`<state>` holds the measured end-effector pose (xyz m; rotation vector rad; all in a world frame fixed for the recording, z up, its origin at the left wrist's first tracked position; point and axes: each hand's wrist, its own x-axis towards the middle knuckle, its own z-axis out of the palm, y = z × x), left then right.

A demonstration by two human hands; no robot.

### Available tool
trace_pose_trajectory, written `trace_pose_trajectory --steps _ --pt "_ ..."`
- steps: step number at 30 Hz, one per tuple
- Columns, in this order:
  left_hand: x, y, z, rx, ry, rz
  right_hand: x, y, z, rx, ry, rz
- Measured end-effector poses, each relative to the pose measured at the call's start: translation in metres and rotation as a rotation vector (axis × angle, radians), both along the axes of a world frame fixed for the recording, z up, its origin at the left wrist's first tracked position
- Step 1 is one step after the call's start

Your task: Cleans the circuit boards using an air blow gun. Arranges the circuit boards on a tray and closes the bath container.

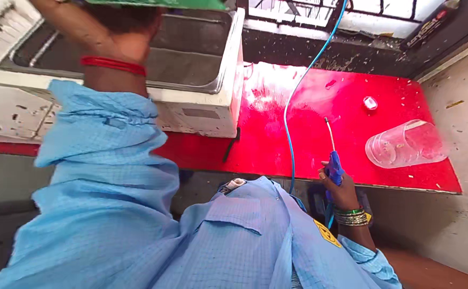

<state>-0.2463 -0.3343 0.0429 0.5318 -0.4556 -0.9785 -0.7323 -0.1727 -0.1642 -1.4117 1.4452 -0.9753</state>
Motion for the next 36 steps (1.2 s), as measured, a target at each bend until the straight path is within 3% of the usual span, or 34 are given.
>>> trace_pose_trajectory --steps 4,9,15,20,27,36 --pt "-0.103 0.0 -0.016 0.011 0.029 -0.147 -0.013 0.0 0.001 -0.064 -0.114 0.055" --pt "-0.189 -0.001 -0.098 0.1 -0.008 -0.406 -0.025 0.012 -0.005 -0.103 -0.246 0.106" --pt "-0.233 0.022 -0.219 0.415 0.131 -0.529 -0.028 0.031 -0.019 0.05 -0.187 0.064" --pt "-0.237 0.041 -0.284 0.525 0.183 -0.546 -0.018 0.044 -0.022 0.319 -0.04 0.031" --pt "-0.221 0.054 -0.303 0.582 0.021 -0.545 -0.012 0.05 -0.044 0.549 0.072 0.048" --pt "-0.213 0.065 -0.314 0.671 0.053 -0.571 -0.006 0.015 -0.051 0.602 0.111 -0.012"
